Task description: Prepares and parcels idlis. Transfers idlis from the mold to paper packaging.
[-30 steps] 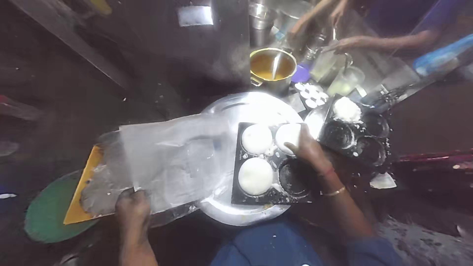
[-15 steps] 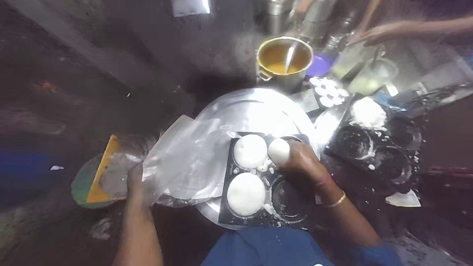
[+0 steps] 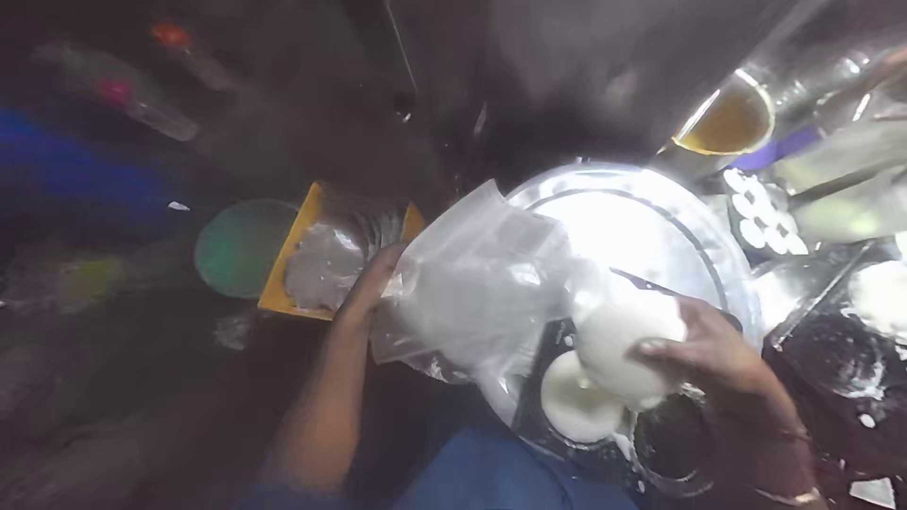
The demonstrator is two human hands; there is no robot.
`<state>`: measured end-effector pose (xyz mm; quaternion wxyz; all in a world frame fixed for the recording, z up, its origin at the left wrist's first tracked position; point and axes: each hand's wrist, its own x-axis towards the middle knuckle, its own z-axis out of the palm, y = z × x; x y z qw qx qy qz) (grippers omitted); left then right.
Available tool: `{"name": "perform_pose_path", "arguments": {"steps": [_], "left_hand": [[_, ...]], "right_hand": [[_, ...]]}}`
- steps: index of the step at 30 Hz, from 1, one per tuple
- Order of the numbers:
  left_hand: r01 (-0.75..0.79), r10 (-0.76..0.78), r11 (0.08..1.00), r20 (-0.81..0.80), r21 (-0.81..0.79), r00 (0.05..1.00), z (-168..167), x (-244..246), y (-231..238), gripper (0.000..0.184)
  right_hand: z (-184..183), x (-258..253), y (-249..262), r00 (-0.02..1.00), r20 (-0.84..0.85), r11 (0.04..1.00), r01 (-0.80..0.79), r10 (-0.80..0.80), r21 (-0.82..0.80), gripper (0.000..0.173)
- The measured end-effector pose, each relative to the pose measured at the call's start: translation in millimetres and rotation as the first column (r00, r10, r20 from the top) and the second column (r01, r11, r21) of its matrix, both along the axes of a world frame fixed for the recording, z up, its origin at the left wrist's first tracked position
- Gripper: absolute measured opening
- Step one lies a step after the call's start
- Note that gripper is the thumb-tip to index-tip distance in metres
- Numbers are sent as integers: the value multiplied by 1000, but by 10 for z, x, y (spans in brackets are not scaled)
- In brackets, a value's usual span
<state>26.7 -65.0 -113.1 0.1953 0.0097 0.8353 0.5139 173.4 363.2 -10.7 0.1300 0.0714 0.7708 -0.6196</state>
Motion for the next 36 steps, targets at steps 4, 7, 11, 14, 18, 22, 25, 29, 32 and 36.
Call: {"name": "perform_pose_path", "arguments": {"steps": [4, 7, 11, 14, 18, 22, 25, 29, 32, 36], "left_hand": [[167, -167, 985, -2, -37, 986, 37, 33, -202, 47], [194, -193, 981, 39, -21, 980, 202, 66, -164, 59], [74, -81, 994, 90, 78, 993, 77, 181, -200, 51], [-82, 65, 983, 107, 166, 992, -59, 247, -210, 40], [-81, 61, 989, 156, 120, 986, -32, 260, -233, 45], [149, -160, 984, -109, -100, 981, -81, 205, -207, 93], [115, -284, 925, -462, -361, 840, -133, 99, -91, 106], [270, -481, 872, -614, -407, 626, -75, -61, -3, 29], [193, -276, 960, -585, -200, 763, -63, -65, -7, 31], [-226, 282, 935, -185, 274, 941, -14, -24, 138, 16]], "right_hand": [[-63, -637, -947, 973, 188, 947, 183, -135, -265, 42], [-183, -981, -1249, 899, 38, 855, 428, -437, -293, 45], [-629, -1023, -1524, 763, -632, 926, 325, -136, 193, 33], [-814, -848, -1607, 776, -400, 734, -117, 488, 669, 32], [-625, -573, -1484, 837, -178, 710, -303, 517, 635, 37], [-433, -98, -799, 876, -479, 741, 361, -61, 566, 37], [-523, -31, -490, 968, -27, 569, 170, -251, 804, 99], [-704, -86, -596, 976, 72, 463, 31, -203, 886, 109], [-644, -179, -596, 960, 161, 514, -23, -227, 857, 108], [-548, -369, -363, 902, 360, 688, -105, -238, 718, 97]]}}
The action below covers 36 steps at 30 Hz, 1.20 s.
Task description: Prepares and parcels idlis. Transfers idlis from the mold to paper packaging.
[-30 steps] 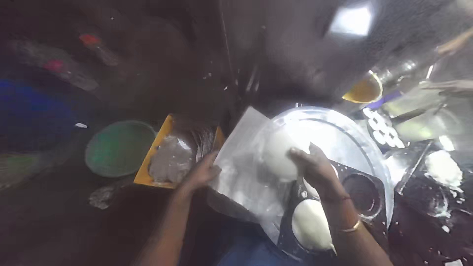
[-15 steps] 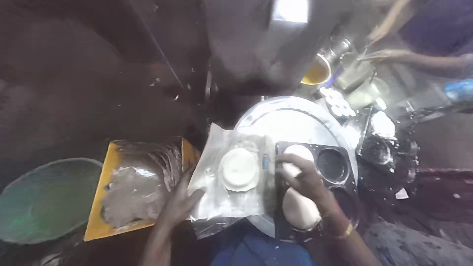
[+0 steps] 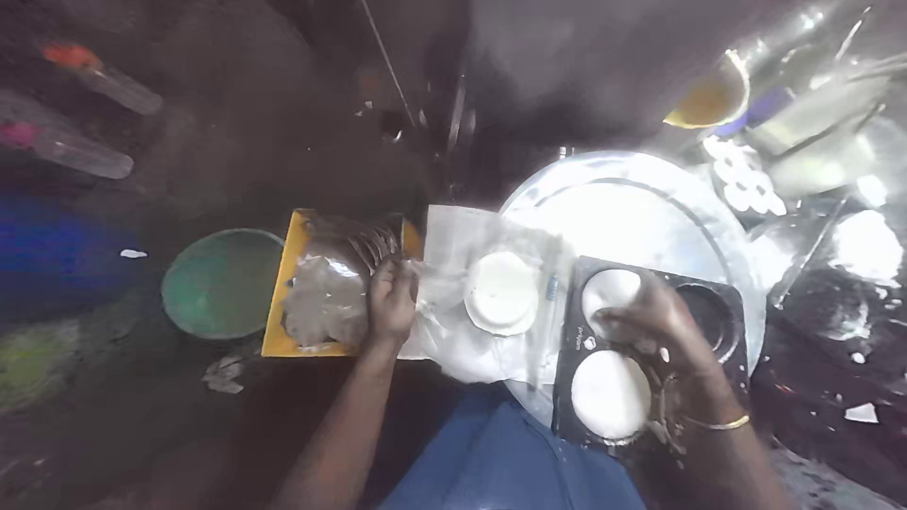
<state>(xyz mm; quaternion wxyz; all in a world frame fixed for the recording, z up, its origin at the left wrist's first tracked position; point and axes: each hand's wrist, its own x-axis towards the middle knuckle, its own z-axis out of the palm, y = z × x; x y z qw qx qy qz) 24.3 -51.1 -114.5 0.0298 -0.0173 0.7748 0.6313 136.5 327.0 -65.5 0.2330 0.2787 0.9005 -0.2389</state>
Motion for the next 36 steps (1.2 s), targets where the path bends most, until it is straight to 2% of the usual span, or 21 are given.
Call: {"name": "perform_pose_path", "arguments": {"steps": [2, 4, 6, 8, 9, 11, 13, 14, 15, 16, 18, 20, 21, 23, 25, 26, 27, 29, 32, 34, 36], "left_hand": [[-122, 103, 988, 182, 98, 978, 18, 28, 53, 21], [-185, 147, 975, 261, 127, 954, 21, 28, 70, 23], [-206, 164, 970, 275, 131, 947, -2, 26, 83, 20], [-193, 143, 965, 258, 178, 955, -35, 21, 63, 18], [-191, 139, 962, 253, 193, 957, -47, 23, 54, 17], [-213, 162, 960, 256, 183, 953, -55, 33, 60, 18], [-236, 185, 958, 283, 160, 941, -20, 35, 79, 19], [-245, 193, 958, 296, 151, 936, -15, 39, 90, 20], [-255, 202, 956, 305, 144, 930, -8, 47, 99, 20], [-264, 212, 954, 307, 139, 928, -6, 61, 101, 21], [-249, 191, 952, 294, 175, 937, -5, 64, 91, 23], [-245, 203, 955, 238, 165, 950, -25, 75, 84, 24], [-232, 201, 960, 196, 155, 960, -29, 96, 74, 24], [-204, 181, 964, 140, 173, 974, -25, 125, 69, 22], [-203, 186, 960, 107, 191, 977, -3, 101, 115, 21], [-210, 196, 960, 92, 183, 976, 6, 84, 134, 20], [-210, 200, 965, 76, 158, 977, -7, 64, 131, 21], [-192, 189, 979, 51, 71, 981, -40, 3, 115, 25], [-114, 115, 988, 2, -104, 993, -91, -136, 161, 31], [-28, 20, 981, -43, -193, 999, -103, -292, 261, 33], [60, -61, 979, 0, -195, 998, -118, -438, 345, 33]], "right_hand": [[54, -47, 125, 999, 23, 995, -43, 46, -95, 73], [100, -35, 226, 993, -37, 966, -120, 114, -231, 51], [176, 48, 278, 984, -150, 943, -139, 97, -303, 47], [329, 133, 184, 937, -347, 946, -86, -30, -313, 53], [415, 146, 47, 872, -478, 949, -58, -103, -310, 53], [493, 109, -336, 658, -729, 946, -79, -188, -315, 48], [301, 20, -729, 438, -896, 947, -256, -66, -195, 33], [117, -19, -919, 386, -920, 935, -346, 68, -76, 24], [-94, -36, -1088, 394, -889, 899, -436, 233, 42, 21], [-255, -25, -1220, 458, -790, 832, -544, 407, 112, 32], [-313, -39, -1310, 536, -558, 670, -741, 634, 50, 54], [-85, -142, -1219, 567, -546, 656, -753, 616, -42, 44], [67, -239, -1159, 558, -575, 674, -739, 599, -15, 33], [240, -537, -1132, 449, -676, 712, -684, 585, 162, 23], [252, -952, -1131, 385, -580, 629, -715, 718, 304, 47], [149, -1157, -1109, 356, -530, 576, -745, 770, 336, 46], [7, -1332, -1061, 343, -503, 548, -761, 794, 347, 29], [-73, -1572, -921, 473, -485, 635, -731, 736, 250, 24], [50, -1803, -585, 773, -458, 865, -502, 440, -17, 21], [-2, -1907, -399, 843, -403, 902, -423, 357, -85, 21], [-85, -1855, -241, 850, -383, 882, -444, 360, -157, 41]]}}
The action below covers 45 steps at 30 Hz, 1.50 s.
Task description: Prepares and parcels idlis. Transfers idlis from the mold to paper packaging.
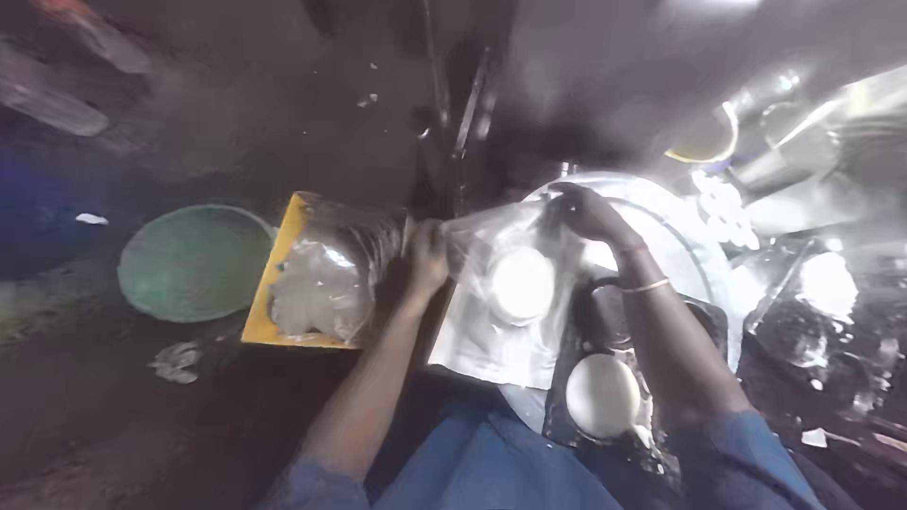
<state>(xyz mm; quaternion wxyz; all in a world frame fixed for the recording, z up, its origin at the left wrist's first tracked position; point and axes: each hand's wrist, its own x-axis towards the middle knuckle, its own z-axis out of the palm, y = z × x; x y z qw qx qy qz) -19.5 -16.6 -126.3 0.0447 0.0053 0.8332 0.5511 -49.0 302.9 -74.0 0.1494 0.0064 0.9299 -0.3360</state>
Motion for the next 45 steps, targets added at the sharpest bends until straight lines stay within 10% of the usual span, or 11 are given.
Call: {"name": "perform_pose_path", "arguments": {"steps": [3, 7, 14, 22, 26, 30, 35, 40, 45], "left_hand": [[100, -123, 984, 156, 148, 980, 27, -34, 25, 50], [284, -347, 928, 277, 242, 896, 156, 153, -21, 91], [183, -260, 959, 423, 216, 868, 124, 346, 122, 21], [-148, -277, 757, 519, 636, 809, -368, 536, 70, 14], [-91, -275, 816, 523, 570, 807, -261, 566, 21, 29], [-57, -143, 927, 489, 371, 861, -124, 624, -30, 23], [-62, -144, 914, 466, 400, 873, -32, 698, -258, 27], [-137, -123, 863, 465, 487, 877, -79, 782, -368, 26], [-103, -115, 896, 451, 431, 885, 55, 804, -518, 28]], "right_hand": [[205, 474, 317, 991, -11, 980, 128, -131, -154, 61], [164, 1367, 889, 982, 57, 949, 158, -180, 272, 60], [10, 1933, 1332, 957, 148, 912, 183, -251, 367, 45], [-166, 1303, 2173, 938, -145, 813, 345, -314, 469, 39], [142, 1356, 1592, 887, -344, 821, 431, -308, 375, 47], [126, 1451, 472, 934, -107, 927, 353, -342, 124, 48], [-198, 1384, -359, 931, -30, 855, 347, -365, 385, 71], [-54, 1380, -441, 906, 161, 891, 328, -390, 313, 31], [199, 1465, -489, 940, 25, 933, 335, -341, 129, 33]]}}
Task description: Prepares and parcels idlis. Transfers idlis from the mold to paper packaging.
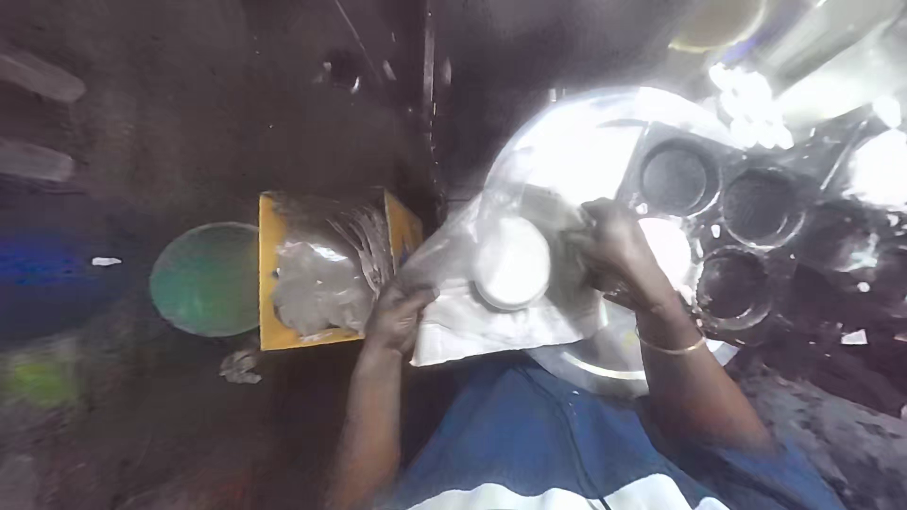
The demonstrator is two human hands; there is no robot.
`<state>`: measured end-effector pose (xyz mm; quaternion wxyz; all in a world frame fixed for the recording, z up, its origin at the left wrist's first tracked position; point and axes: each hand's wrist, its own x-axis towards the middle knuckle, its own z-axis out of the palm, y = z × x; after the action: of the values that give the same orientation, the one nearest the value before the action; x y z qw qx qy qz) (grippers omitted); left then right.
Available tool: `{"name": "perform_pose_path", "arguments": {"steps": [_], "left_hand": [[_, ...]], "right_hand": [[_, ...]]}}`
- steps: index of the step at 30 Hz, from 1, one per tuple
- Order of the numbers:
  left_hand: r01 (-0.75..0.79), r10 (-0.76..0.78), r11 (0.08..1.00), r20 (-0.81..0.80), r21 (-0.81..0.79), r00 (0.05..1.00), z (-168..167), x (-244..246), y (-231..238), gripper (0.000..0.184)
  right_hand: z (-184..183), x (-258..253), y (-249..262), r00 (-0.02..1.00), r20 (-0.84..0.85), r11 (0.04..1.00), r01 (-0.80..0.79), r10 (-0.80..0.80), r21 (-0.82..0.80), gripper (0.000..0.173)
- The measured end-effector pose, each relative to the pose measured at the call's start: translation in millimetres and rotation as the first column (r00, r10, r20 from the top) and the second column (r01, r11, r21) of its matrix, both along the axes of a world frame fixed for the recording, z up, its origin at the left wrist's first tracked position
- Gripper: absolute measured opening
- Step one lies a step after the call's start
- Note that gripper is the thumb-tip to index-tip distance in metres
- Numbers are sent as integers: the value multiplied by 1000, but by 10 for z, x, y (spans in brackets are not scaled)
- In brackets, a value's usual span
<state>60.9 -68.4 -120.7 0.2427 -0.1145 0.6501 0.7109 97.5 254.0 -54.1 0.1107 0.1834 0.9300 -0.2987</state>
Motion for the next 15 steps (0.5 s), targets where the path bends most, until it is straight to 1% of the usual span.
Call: {"name": "perform_pose_path", "arguments": {"steps": [1, 2, 3, 4, 5, 6, 7, 8, 11, 13, 15], "left_hand": [[25, -28, 999, -68, -49, 997, -9, -5, -67, 29], [36, -48, 995, -142, -91, 989, -18, -7, -108, 31], [30, -50, 994, -191, -109, 980, 6, 1, -117, 37], [19, -44, 993, -210, -118, 977, 41, 23, -99, 49], [19, -46, 991, -207, -129, 977, 67, 59, -77, 67], [27, -55, 988, -186, -150, 981, 77, 96, -62, 82], [38, -65, 985, -158, -170, 985, 81, 128, -53, 90], [36, -58, 986, -131, -160, 990, 86, 158, -52, 90], [25, -43, 989, -122, -143, 992, 194, 172, -46, 77], [39, -59, 989, -138, -146, 989, 287, 129, -58, 75], [116, -135, 980, -114, -161, 984, 367, 120, -95, 73]], "right_hand": [[15, 32, -11, 999, -45, 999, 19, -21, -45, 39], [-4, 73, 2, 997, -58, 994, 45, -51, -100, 51], [-48, 130, 30, 995, -26, 983, 90, -95, -163, 68], [-105, 193, 70, 987, 38, 960, 162, -157, -228, 88], [-168, 242, 102, 971, 89, 932, 237, -221, -274, 100], [-228, 287, 105, 953, 108, 910, 303, -284, -284, 101], [-249, 323, 83, 938, 101, 895, 346, -331, -280, 97], [-226, 347, 47, 929, 76, 885, 368, -362, -285, 90], [41, 371, -53, 918, -26, 872, 366, -395, -325, 63], [207, 426, -51, 928, -52, 883, 332, -369, -333, 56], [292, 572, -30, 946, -46, 902, 291, -321, -318, 44]]}}
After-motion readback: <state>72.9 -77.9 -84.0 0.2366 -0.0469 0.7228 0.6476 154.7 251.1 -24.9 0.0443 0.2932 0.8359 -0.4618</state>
